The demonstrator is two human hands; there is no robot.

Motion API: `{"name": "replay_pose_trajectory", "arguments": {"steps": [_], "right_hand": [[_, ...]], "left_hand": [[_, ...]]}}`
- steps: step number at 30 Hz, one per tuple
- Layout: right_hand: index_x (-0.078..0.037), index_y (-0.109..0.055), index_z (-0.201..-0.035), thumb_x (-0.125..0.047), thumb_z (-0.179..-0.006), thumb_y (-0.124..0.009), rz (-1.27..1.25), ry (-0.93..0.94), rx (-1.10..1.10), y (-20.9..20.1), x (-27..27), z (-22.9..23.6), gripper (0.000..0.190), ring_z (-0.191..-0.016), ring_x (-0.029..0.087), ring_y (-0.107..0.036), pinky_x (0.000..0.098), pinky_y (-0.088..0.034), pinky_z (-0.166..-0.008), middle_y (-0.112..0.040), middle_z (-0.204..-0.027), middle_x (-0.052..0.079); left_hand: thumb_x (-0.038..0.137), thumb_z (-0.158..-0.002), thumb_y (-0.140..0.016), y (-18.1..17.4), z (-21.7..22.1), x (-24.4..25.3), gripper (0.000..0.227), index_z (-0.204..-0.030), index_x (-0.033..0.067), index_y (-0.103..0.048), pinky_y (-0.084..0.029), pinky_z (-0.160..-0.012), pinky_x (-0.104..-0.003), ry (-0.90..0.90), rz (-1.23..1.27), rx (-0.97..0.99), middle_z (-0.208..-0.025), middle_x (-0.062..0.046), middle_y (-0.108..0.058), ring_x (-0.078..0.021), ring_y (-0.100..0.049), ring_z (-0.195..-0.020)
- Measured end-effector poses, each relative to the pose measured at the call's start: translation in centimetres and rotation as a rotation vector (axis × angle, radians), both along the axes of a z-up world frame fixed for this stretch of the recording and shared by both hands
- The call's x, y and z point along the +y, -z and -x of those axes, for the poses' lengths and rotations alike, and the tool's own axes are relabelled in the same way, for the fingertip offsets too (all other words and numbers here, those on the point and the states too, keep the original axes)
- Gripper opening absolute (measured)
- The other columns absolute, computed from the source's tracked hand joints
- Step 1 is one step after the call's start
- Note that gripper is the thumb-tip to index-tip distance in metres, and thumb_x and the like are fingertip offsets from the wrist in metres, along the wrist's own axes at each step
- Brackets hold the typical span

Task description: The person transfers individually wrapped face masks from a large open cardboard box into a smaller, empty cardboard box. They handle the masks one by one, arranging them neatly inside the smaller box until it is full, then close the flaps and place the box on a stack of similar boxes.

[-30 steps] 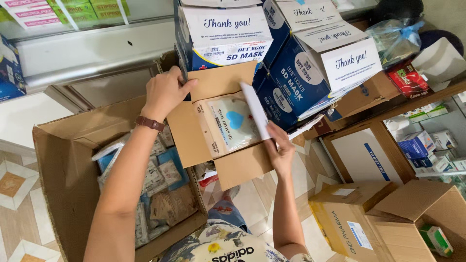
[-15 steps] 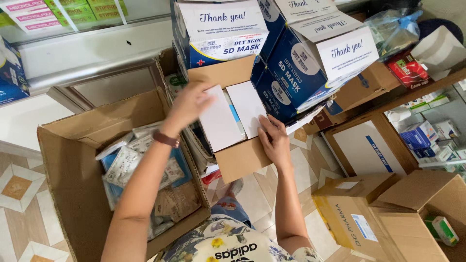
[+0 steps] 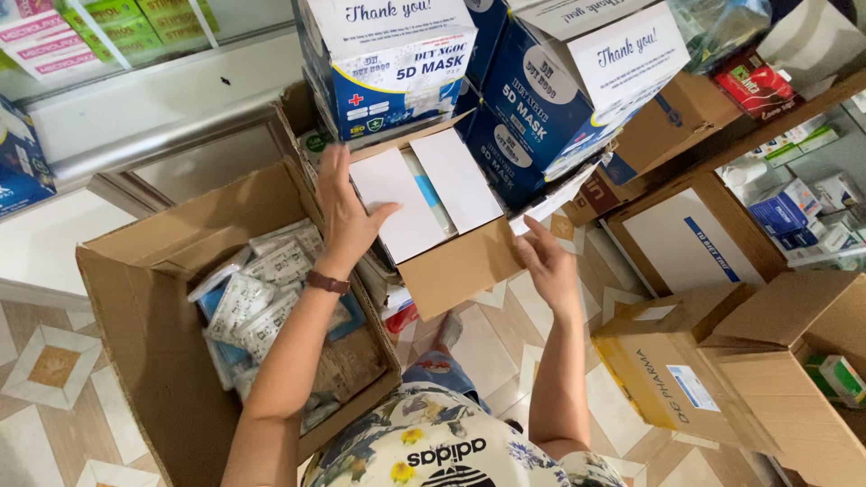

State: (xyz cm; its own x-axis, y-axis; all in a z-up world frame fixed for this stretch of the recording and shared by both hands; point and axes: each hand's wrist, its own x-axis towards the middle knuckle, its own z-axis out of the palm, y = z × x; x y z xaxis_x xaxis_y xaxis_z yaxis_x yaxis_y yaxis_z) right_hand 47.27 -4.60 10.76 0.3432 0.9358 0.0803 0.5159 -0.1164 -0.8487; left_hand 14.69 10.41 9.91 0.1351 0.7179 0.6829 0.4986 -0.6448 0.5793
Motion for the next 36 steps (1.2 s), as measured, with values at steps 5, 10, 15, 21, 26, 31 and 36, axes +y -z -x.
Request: {"name": "replay_pose_trajectory", "arguments": {"steps": [5,10,15,21,26,31,36], "right_hand": [[-0.003,-0.053,-0.155,-0.05,-0.107,-0.05,-0.166,0.067,0.542,-1.0,0.2,0.1,0.068,-0.079,0.023,-0.071,0.037,-0.061,-0.074,-0.064,-0.085,0.014],[-0.003,-0.044,-0.152,-0.052,-0.104,-0.052,-0.345,-0.137,0.472,-3.1,3.7,4.0,0.068,-0.121,0.032,-0.067,0.042,-0.051,-0.108,-0.068,-0.129,0.023],[-0.009,-0.063,-0.138,-0.043,-0.098,-0.065,-0.409,-0.252,-0.446,-2.3,8.5,7.2,0.052,-0.141,0.048,-0.046,0.0501,-0.04,-0.115,-0.059,-0.143,0.035],[-0.02,-0.067,-0.138,-0.045,-0.096,-0.067,-0.256,-0.061,-0.772,-0.4,11.6,9.7,0.049,-0.126,0.052,-0.053,0.0547,-0.044,-0.099,-0.046,-0.145,0.042],[-0.023,-0.067,-0.139,-0.047,-0.098,-0.064,-0.267,-0.022,-0.815,-0.1,11.1,10.0,0.047,-0.123,0.048,-0.057,0.0518,-0.046,-0.098,-0.048,-0.147,0.038],[-0.023,-0.068,-0.137,-0.048,-0.096,-0.065,-0.242,0.015,-0.794,-0.4,11.2,10.2,0.049,-0.112,0.045,-0.06,0.0495,-0.047,-0.093,-0.045,-0.146,0.043],[-0.023,-0.07,-0.136,-0.048,-0.097,-0.066,-0.263,0.041,-0.79,-0.3,11.1,10.3,0.046,-0.109,0.043,-0.061,0.0493,-0.047,-0.093,-0.054,-0.138,0.037]], "left_hand": [[0.052,-0.101,-0.062,1.4,1.4,0.1,0.061,-0.144,0.009,-0.057,-0.034,-0.122,-0.052,0.109,0.126,0.071,-0.15,-0.017,-0.046,-0.039,-0.039,-0.149],[0.06,-0.111,-0.028,2.9,1.7,-0.7,0.068,-0.129,0.0133,-0.074,-0.03,-0.126,-0.053,0.149,0.243,-0.072,-0.164,-0.021,-0.035,-0.0392,-0.034,-0.153],[0.058,-0.108,-0.034,3.5,0.9,-0.4,0.062,-0.123,0.0142,-0.076,-0.029,-0.123,-0.052,0.083,0.29,-0.133,-0.167,-0.026,-0.025,-0.0433,-0.029,-0.154],[0.034,-0.098,-0.07,2.2,-1.2,-1.3,0.034,-0.119,0.0083,-0.061,-0.037,-0.115,-0.054,0.064,0.264,-0.084,-0.161,-0.038,-0.024,-0.0512,-0.021,-0.155],[0.025,-0.098,-0.071,2.1,-1.7,-1.7,0.024,-0.115,0.0105,-0.061,-0.043,-0.111,-0.053,0.006,0.196,-0.092,-0.16,-0.04,-0.027,-0.0512,-0.03,-0.151],[0.024,-0.1,-0.069,2.8,-1.7,-1.8,0.019,-0.111,0.0102,-0.06,-0.042,-0.112,-0.052,0.0,0.191,-0.076,-0.159,-0.036,-0.033,-0.0522,-0.028,-0.154],[0.024,-0.101,-0.068,3.1,-1.6,-1.5,0.019,-0.111,0.0104,-0.059,-0.04,-0.113,-0.055,0.008,0.194,-0.057,-0.16,-0.039,-0.029,-0.0533,-0.025,-0.153]]}}
